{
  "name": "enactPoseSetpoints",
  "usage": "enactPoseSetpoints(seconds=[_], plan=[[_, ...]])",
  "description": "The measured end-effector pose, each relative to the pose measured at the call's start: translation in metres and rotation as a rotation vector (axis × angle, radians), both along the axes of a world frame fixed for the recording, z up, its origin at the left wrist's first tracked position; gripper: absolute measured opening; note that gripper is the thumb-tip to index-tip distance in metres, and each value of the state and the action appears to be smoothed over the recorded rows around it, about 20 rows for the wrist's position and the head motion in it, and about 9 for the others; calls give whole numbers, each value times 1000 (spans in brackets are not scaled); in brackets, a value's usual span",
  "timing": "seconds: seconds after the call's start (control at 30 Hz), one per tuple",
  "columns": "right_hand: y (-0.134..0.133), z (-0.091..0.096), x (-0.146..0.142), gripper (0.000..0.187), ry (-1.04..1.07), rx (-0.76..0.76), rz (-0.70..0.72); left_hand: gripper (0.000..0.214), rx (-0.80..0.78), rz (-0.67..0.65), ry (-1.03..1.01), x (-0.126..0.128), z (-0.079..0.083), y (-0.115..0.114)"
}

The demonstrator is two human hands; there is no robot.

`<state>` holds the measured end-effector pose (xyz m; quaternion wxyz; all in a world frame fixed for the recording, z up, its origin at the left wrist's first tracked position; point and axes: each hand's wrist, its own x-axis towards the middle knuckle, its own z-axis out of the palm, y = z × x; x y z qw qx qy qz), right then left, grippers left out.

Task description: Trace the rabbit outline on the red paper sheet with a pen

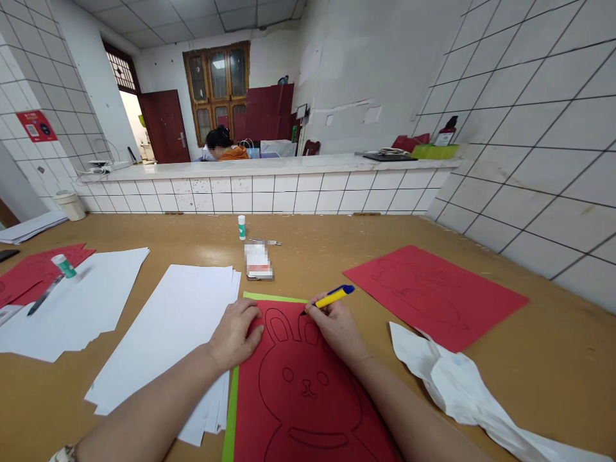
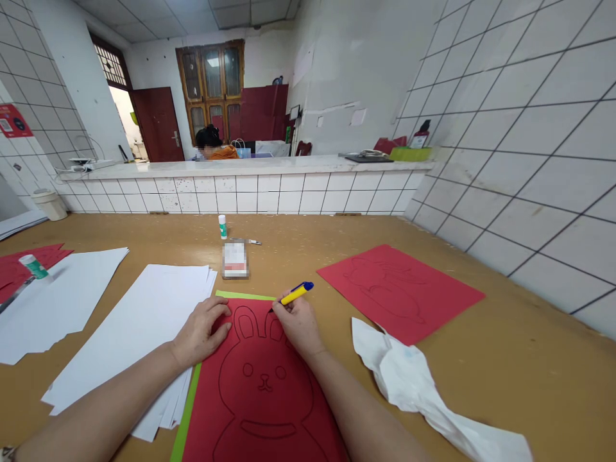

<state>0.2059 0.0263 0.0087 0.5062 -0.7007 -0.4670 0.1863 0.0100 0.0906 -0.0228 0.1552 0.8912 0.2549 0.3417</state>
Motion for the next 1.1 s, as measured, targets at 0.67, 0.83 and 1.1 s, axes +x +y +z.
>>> enactPoseSetpoints(seconds=[0.67, 0.83, 1.1], plan=[[0, 1, -2, 9, 31, 23, 0, 14, 20, 8, 14, 0, -1, 0], [0, 1, -2, 8, 26, 22, 9, 14, 9, 6, 8, -1, 0, 0], [-1, 2, -2, 8, 13, 22, 6, 14, 4, 8, -2, 0, -1, 0]])
